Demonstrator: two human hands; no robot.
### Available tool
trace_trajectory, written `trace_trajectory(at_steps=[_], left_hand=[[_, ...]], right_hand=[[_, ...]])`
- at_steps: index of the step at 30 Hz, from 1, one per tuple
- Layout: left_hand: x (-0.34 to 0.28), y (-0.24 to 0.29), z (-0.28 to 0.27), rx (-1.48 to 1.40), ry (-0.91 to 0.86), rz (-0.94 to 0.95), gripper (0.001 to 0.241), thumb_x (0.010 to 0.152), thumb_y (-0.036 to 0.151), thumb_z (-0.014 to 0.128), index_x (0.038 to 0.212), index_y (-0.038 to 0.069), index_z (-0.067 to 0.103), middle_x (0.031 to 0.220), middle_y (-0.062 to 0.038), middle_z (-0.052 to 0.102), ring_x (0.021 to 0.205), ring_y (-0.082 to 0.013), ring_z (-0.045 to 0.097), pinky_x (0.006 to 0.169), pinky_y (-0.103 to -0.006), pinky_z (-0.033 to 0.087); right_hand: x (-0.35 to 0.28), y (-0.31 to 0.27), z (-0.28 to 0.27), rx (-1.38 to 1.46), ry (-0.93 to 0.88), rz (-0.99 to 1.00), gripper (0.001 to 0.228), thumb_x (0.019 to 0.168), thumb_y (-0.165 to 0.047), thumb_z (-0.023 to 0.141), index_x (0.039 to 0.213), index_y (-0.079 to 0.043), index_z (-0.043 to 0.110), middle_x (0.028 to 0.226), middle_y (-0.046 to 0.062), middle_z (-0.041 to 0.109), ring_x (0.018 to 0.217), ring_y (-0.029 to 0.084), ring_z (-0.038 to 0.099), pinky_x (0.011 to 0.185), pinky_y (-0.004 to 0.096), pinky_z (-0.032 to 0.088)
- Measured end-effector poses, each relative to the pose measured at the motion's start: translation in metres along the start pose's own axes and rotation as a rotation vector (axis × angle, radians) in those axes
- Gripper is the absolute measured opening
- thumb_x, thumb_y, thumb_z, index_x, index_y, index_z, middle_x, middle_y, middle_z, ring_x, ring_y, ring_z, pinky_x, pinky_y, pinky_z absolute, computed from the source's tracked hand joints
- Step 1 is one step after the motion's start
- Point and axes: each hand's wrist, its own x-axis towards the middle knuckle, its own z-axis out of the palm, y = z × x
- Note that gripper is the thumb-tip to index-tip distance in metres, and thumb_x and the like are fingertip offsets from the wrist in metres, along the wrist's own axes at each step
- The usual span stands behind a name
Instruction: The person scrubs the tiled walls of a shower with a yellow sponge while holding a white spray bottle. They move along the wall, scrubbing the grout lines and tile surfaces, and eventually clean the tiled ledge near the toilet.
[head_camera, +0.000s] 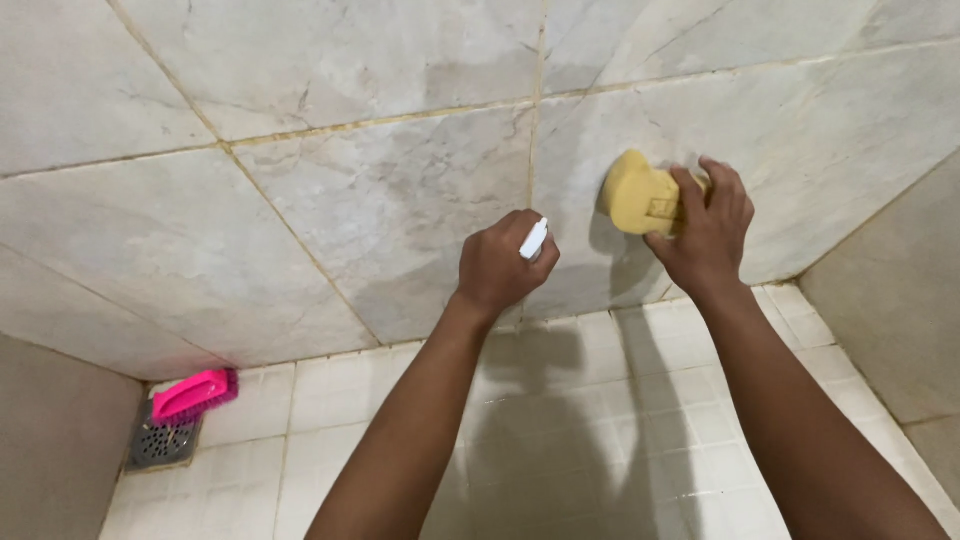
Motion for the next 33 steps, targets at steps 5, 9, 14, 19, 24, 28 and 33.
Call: trace_trajectory(at_steps=[5,9,14,19,24,28,33], left_hand=[[0.002,0.003,-0.004,-0.026,0.103,0.022,0.011,0.087,0.020,0.073,0.089,0.010,0.069,0.087,-0.010,0.072,0.074,-0.0337,0.071,0.063,-0.0421,0.057],[0.008,0.007,0.000,-0.060,0.179,-0.015,0.011,0.087,0.020,0.074,0.091,0.011,0.070,0.085,-0.009,0.072,0.072,-0.0317,0.071,0.063,-0.0401,0.057],[0.020,0.018,-0.001,-0.071,0.166,0.013,0.011,0.087,0.020,0.074,0.091,0.010,0.070,0.084,-0.008,0.072,0.072,-0.0300,0.072,0.064,-0.0380,0.057],[0.021,0.034,-0.005,-0.020,0.157,0.175,0.014,0.084,0.021,0.075,0.090,0.009,0.070,0.087,-0.009,0.072,0.070,-0.0318,0.070,0.062,-0.0386,0.056],[0.022,0.053,-0.004,-0.074,0.045,-0.013,0.018,0.087,0.023,0.077,0.078,0.010,0.069,0.074,-0.008,0.068,0.063,-0.0297,0.067,0.059,-0.0375,0.054],[0.025,0.065,0.005,-0.152,0.115,0.051,0.015,0.084,0.022,0.076,0.081,0.010,0.068,0.079,-0.007,0.070,0.066,-0.0290,0.068,0.060,-0.0359,0.055],[0.021,0.064,0.015,-0.159,-0.038,-0.055,0.015,0.084,0.023,0.076,0.079,0.010,0.070,0.075,-0.006,0.072,0.063,-0.0272,0.069,0.059,-0.0371,0.055]], right_hand=[[-0.021,0.005,0.002,0.033,-0.055,0.056,0.090,0.073,-0.025,0.090,0.152,-0.014,0.049,0.150,0.015,0.042,0.143,0.037,0.037,0.116,0.056,0.029],[-0.025,-0.001,-0.008,0.096,-0.084,0.123,0.088,0.073,-0.022,0.089,0.152,-0.014,0.050,0.145,0.013,0.047,0.136,0.036,0.043,0.114,0.054,0.033],[-0.021,0.005,-0.010,0.141,-0.049,0.116,0.083,0.073,-0.018,0.088,0.148,-0.013,0.053,0.144,0.014,0.048,0.136,0.037,0.045,0.113,0.052,0.036],[-0.010,0.013,-0.012,0.163,0.027,0.076,0.082,0.074,-0.015,0.087,0.147,-0.009,0.051,0.146,0.017,0.046,0.136,0.039,0.044,0.113,0.051,0.039],[0.010,0.020,-0.028,0.246,0.035,0.160,0.087,0.075,-0.012,0.086,0.151,-0.007,0.045,0.146,0.017,0.046,0.134,0.041,0.043,0.109,0.048,0.044],[0.022,0.043,-0.038,0.215,0.052,0.185,0.084,0.075,-0.009,0.088,0.148,-0.010,0.046,0.146,0.015,0.049,0.135,0.038,0.044,0.111,0.046,0.045],[0.028,0.065,-0.042,0.223,0.159,0.246,0.092,0.079,-0.004,0.090,0.157,-0.013,0.042,0.151,0.016,0.044,0.141,0.036,0.043,0.120,0.045,0.043]])
